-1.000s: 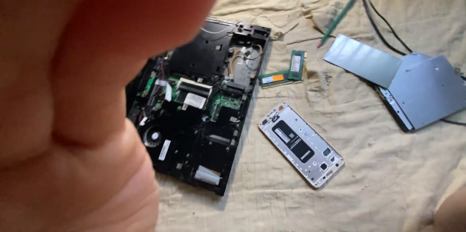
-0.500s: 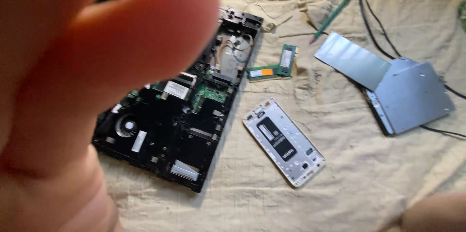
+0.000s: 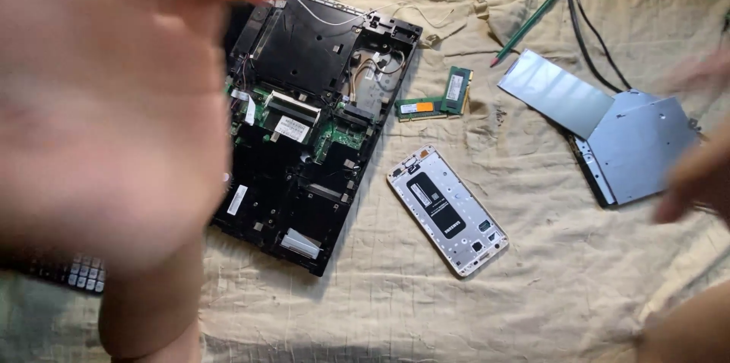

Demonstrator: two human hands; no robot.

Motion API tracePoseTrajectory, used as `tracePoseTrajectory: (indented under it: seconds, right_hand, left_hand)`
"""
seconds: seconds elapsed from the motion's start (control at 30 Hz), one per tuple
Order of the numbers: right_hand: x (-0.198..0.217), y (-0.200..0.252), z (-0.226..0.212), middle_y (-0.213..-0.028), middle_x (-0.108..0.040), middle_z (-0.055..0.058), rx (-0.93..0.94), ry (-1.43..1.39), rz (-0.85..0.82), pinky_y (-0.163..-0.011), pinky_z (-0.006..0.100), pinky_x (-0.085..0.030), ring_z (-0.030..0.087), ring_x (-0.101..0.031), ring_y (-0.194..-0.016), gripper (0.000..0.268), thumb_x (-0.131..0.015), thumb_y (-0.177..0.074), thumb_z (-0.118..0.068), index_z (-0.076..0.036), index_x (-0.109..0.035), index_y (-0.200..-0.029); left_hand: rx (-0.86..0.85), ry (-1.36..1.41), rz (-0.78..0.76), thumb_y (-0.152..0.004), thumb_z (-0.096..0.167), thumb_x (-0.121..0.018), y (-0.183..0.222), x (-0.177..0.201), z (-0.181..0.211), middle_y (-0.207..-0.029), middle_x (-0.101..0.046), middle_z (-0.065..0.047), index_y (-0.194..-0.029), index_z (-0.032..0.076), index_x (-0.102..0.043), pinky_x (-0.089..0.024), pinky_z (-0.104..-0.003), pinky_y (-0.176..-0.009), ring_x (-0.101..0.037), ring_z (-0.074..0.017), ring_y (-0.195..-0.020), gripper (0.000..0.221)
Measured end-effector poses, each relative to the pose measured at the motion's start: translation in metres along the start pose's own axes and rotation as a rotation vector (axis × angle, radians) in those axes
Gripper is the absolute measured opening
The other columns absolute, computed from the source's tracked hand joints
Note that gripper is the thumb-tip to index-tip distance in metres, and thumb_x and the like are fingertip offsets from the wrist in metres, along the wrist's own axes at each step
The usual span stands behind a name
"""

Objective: The person uses a plastic prying tool to disassemble a smartphone, removing the back cover and internal components on a workspace next to an open laptop.

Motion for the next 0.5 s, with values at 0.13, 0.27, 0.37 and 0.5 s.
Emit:
tracePoseTrajectory:
  seconds: [0.13, 0.27, 0.37, 0.5]
  right_hand:
    - [-0.048, -0.013, 0.005, -0.083, -0.078, -0.008, -0.038, 0.065, -0.050, -0.074, 0.018, -0.066, 0.004, -0.075, -0.070, 0.049, -0.063, -0.089, -0.073, -0.025, -0.074, -0.089]
    - [-0.095, -0.036, -0.002, -0.080, -0.077, 0.000, 0.011, 0.085, -0.027, -0.070, 0.030, -0.062, 0.016, -0.075, -0.068, 0.055, -0.072, -0.083, -0.073, -0.018, -0.074, -0.085]
    - [-0.114, -0.052, -0.010, -0.073, -0.074, 0.010, 0.096, 0.070, 0.095, -0.065, 0.042, -0.058, 0.031, -0.072, -0.065, 0.071, -0.082, -0.073, -0.079, -0.009, -0.071, -0.080]
    - [-0.124, -0.054, -0.018, -0.075, -0.074, 0.007, 0.103, 0.108, 0.075, -0.063, 0.039, -0.060, 0.030, -0.074, -0.066, 0.079, -0.088, -0.067, -0.080, -0.008, -0.063, -0.089]
  left_hand:
    - [-0.014, 0.011, 0.000, -0.094, 0.018, -0.065, 0.008, -0.069, -0.037, -0.115, -0.067, -0.014, -0.121, 0.000, -0.059, -0.056, -0.035, -0.094, -0.066, -0.0238, -0.105, 0.032]
    - [-0.033, -0.079, -0.024, -0.091, 0.023, -0.068, 0.014, -0.154, -0.068, -0.119, -0.061, -0.018, -0.122, 0.000, -0.057, -0.051, -0.042, -0.098, -0.060, -0.0314, -0.112, 0.040]
    - [-0.068, -0.232, -0.134, -0.073, 0.039, -0.082, 0.035, -0.202, -0.099, -0.139, -0.045, -0.026, -0.132, 0.000, -0.050, -0.033, -0.055, -0.112, -0.038, -0.0463, -0.134, 0.078]
    - [-0.067, -0.248, -0.263, -0.043, 0.057, -0.101, 0.044, -0.224, -0.120, -0.152, -0.043, -0.022, -0.146, 0.007, -0.044, -0.023, -0.061, -0.119, -0.028, -0.0494, -0.146, 0.128]
Point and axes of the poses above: each hand's wrist, its own y-axis away from the middle knuckle, its own x-axis out of the back of the hand, z = x × y, the point moved 9 cm from there along -y, towards the middle knuckle
